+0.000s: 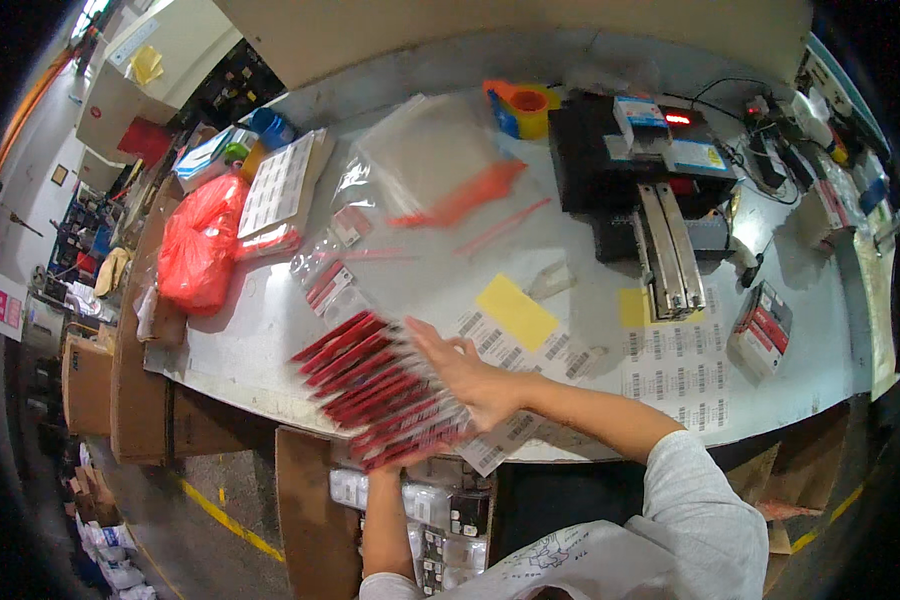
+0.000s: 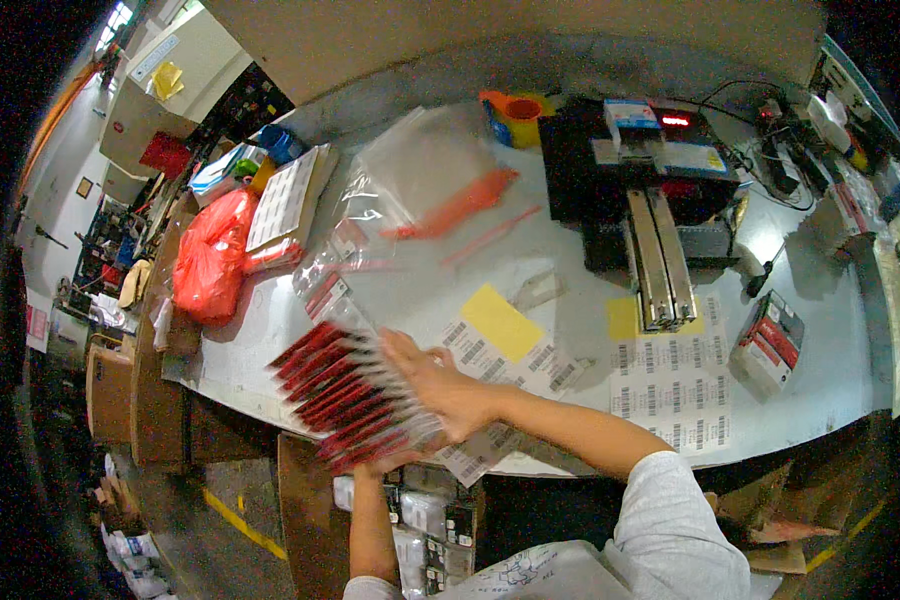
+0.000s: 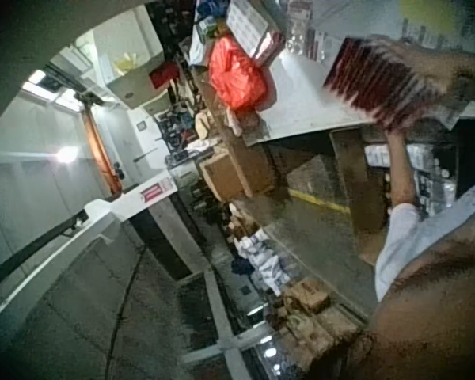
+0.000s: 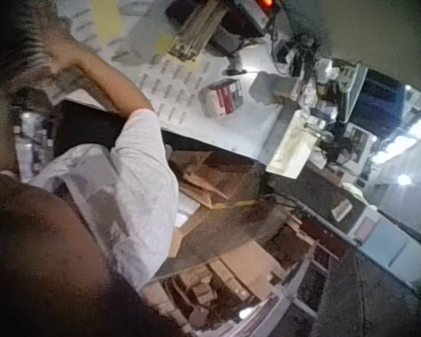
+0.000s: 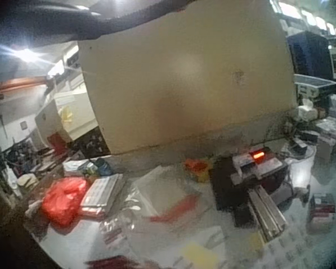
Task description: The person places white plastic mixing palettes into clear plastic bags, seals them with a heat sealer, and applies printed labels to each package. The person stacks the finished packages on the table.
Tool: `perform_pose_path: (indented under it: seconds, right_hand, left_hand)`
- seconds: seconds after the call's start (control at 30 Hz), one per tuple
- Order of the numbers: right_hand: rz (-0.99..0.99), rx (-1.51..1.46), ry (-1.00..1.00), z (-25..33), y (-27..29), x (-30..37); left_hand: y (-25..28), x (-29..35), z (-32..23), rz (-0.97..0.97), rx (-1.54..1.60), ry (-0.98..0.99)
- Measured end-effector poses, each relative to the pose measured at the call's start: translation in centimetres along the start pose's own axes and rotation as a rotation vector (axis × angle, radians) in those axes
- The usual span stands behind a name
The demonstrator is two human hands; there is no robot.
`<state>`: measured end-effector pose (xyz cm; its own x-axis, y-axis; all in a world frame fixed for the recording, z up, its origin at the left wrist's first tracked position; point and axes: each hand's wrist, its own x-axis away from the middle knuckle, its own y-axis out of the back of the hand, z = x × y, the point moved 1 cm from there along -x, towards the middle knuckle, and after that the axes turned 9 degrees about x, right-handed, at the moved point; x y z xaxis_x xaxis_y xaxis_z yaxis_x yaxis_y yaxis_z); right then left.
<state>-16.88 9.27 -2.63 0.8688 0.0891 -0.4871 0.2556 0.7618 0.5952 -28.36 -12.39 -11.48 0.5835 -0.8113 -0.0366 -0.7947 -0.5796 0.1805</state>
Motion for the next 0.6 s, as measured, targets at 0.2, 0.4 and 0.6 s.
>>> perform_pose_path:
  seconds: [0.2, 0.4, 0.6]
  right_hand:
    - [0.014, -0.042, -0.209, 1.4, 0.3, 1.2]
    - [-0.018, 0.155, -0.274, 11.4, 2.0, 3.1]
    - [-0.021, 0.251, -0.345, 17.2, 2.3, 6.2]
  left_hand:
    - [-2.4, -0.7, -0.1, 0.147, 0.101, -0.101]
    - [-5.9, 5.0, -3.6, -0.279, 0.432, -0.010]
    - [-13.5, 9.7, -5.8, -0.604, 0.905, -0.006]
